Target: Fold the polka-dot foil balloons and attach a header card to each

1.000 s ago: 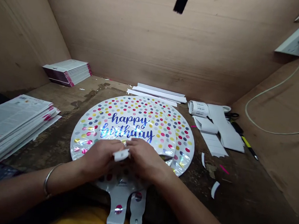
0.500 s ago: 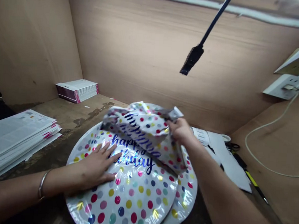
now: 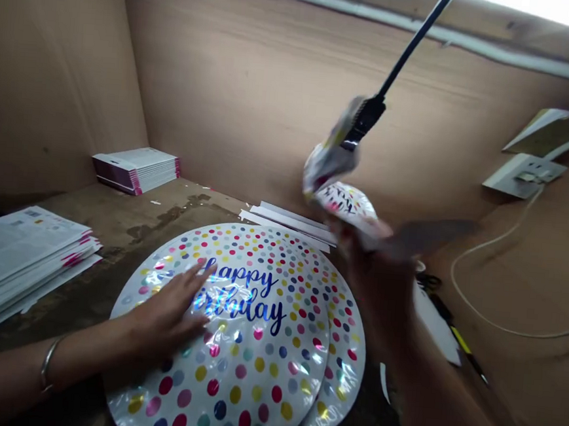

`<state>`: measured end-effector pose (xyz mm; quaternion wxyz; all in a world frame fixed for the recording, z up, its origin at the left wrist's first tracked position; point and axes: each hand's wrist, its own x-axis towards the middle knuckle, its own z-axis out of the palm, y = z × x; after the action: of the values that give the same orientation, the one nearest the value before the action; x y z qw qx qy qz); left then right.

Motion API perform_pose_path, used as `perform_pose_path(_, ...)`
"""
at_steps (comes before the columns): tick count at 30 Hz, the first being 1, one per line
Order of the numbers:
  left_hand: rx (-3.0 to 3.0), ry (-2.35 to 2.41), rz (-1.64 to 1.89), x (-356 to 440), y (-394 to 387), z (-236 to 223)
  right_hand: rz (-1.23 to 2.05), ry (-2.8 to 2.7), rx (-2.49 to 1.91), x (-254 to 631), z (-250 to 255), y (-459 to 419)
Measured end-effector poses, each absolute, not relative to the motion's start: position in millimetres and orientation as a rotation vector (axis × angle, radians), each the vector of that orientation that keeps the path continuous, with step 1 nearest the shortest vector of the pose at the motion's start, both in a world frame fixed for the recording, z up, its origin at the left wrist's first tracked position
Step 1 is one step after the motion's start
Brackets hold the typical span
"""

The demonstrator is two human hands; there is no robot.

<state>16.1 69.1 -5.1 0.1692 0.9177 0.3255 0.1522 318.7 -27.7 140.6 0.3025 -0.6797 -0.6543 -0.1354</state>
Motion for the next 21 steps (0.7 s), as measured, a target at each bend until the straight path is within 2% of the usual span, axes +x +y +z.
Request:
perform_pose_path(3,2.621,1.057,1.022,18,75,13,-0.180,-1.838,-1.771,266,103,-42)
perform_pose_path(4,2.680,1.024,1.155,17,76,18,0.073,-1.949,-1.725,251,94,-48)
perform_pose_path(7,2.959,0.725,1.146,10,73,25,0.527,-2.013,-1.648,218,73,-68)
perform_pose_path(12,3.005,0.421,1.182,-13,54,25,0.696,-2.003,-1.693,196,53,-96)
perform_pose_path(14,3.061,0.338,1.024,-21,50,26,0.715,-2.022,-1.737,196,50,-105)
perform_pose_path(18,3.033,0.302,0.396,-33,56,19,0.764,-2.037,-1.948,212,50,-124)
perform_pose_path(21,2.926,0.428,0.265,-40,66,6,0.761,-2.061,-2.127,242,46,-137)
